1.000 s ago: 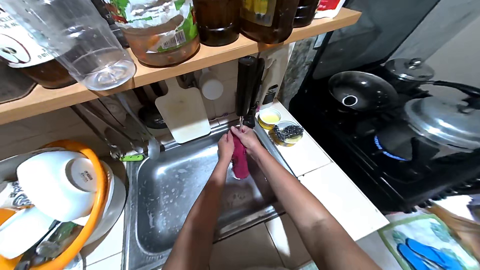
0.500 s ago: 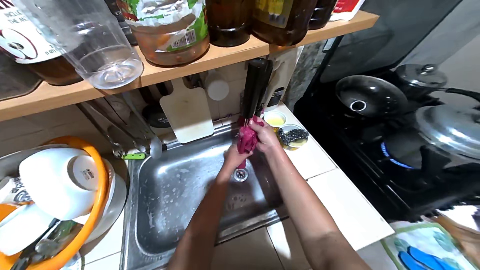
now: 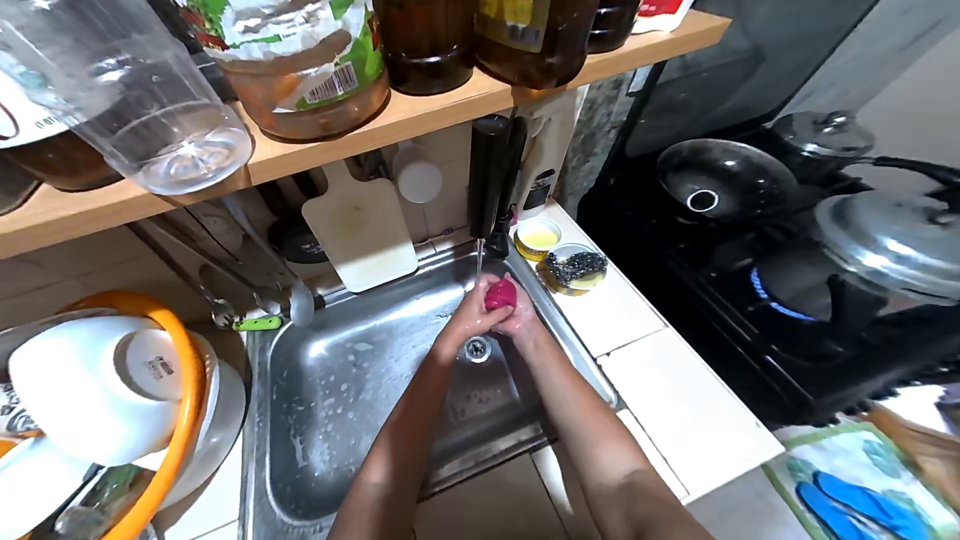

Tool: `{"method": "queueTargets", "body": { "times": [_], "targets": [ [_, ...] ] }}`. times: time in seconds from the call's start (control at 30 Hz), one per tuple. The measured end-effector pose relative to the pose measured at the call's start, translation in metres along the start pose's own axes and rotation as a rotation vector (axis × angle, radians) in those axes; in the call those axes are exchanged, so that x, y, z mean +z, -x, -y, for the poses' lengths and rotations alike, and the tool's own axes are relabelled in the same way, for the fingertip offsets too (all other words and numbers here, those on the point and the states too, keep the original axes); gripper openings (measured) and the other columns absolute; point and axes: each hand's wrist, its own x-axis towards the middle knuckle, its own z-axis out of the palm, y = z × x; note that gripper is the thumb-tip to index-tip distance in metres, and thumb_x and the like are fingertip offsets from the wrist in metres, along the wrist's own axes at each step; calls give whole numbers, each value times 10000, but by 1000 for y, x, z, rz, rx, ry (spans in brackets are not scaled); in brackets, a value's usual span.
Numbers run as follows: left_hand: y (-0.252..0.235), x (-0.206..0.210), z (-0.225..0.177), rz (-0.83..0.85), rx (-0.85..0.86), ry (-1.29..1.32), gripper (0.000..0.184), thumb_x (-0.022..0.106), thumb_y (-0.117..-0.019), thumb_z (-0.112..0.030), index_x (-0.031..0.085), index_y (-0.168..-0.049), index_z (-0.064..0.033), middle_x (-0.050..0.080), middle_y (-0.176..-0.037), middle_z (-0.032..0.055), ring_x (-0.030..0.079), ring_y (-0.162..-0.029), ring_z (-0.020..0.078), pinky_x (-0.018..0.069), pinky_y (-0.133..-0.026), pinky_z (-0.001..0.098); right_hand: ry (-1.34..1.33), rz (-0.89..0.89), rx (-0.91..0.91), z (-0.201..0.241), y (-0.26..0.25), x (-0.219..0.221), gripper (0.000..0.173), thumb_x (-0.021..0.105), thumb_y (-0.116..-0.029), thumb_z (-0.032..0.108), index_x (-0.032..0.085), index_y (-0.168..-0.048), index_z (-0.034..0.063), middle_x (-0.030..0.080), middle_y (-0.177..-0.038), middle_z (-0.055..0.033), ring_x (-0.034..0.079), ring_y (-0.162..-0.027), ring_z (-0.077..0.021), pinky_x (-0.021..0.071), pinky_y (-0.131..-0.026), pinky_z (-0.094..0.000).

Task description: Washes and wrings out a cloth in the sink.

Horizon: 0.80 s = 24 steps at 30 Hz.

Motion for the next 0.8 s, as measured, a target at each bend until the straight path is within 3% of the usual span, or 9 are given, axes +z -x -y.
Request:
{"method": "queueTargets", "body": {
  "times": [0.07, 0.13, 0.27, 0.4, 0.5, 0.63, 0.7, 0.77, 0.8],
  "targets": [
    [3, 6, 14, -189, 53, -26, 559, 724, -926, -114, 519, -1424, 34, 621, -1332, 244, 620, -1226, 332, 495, -1058, 499, -38, -9, -32, -3, 0, 9, 419, 345, -1080, 462, 592, -1060, 125, 658, -857, -55, 665, -768, -160, 573, -675, -337],
    [6, 9, 19, -401, 34, -188, 414, 746, -917, -219, 683, -1240, 33, 668, -1220, 245, 620, -1174, 387, 481, -1027, 553, 29, -129, -83, -6, 2, 24, 278, 424, -1065, 344, 575, -1021, 114, 624, -796, -45, 628, -686, -146, 543, -603, -321],
    [7, 10, 19, -584, -285, -69, 393, 562, -1055, -321, 678, -1158, 41, 699, -1051, 237, 680, -995, 359, 523, -915, 569, 485, -275, -319, -16, 4, 38, 139, 553, -1009, 141, 579, -1096, 36, 594, -866, -96, 574, -720, -179, 509, -634, -366],
    [1, 14, 32, -605, -525, 323, 539, 352, -1122, -394, 650, -1219, 45, 678, -1073, 262, 664, -1002, 347, 527, -928, 542, 863, -316, -404, -22, 6, 41, 193, 629, -977, 89, 597, -1146, 1, 579, -884, -128, 524, -736, -195, 470, -658, -396],
    [4, 15, 24, -600, -599, 723, 485, 328, -1131, -365, 624, -1139, 20, 642, -894, 144, 628, -761, 214, 553, -708, 389, 1023, -257, -403, -23, 10, 40, 177, 652, -953, 75, 614, -1107, -5, 579, -881, -137, 512, -740, -197, 450, -649, -398],
    [10, 8, 30, -509, -714, 1030, 361, 353, -1103, -351, 589, -1069, -80, 625, -808, 73, 605, -644, 158, 513, -564, 294, 1051, -210, -472, -27, -20, 33, 95, 674, -881, -7, 633, -960, -37, 553, -781, -105, 519, -688, -185, 464, -645, -395],
    [9, 10, 34, -565, -727, 880, 393, 352, -1113, -364, 605, -1075, -66, 609, -783, 78, 549, -573, 136, 450, -494, 261, 1201, -206, -476, -25, -29, 30, 125, 680, -904, 52, 636, -946, -58, 596, -831, -170, 574, -771, -262, 485, -723, -467],
    [14, 9, 43, -609, -668, 658, 470, 320, -1128, -390, 558, -1297, -21, 629, -961, 153, 580, -728, 189, 498, -645, 328, 1417, -180, -401, -15, -35, 27, 398, 631, -1018, 269, 645, -1127, -113, 652, -1108, -317, 630, -1079, -428, 471, -961, -599],
    [16, 7, 50, -636, -628, 560, 487, 323, -1130, -374, 489, -1394, 0, 630, -1101, 209, 614, -870, 238, 529, -770, 385, 1489, -158, -318, -10, -36, 28, 552, 526, -1073, 390, 596, -1266, -122, 592, -1290, -358, 560, -1257, -477, 408, -1077, -626]
  ]
}}
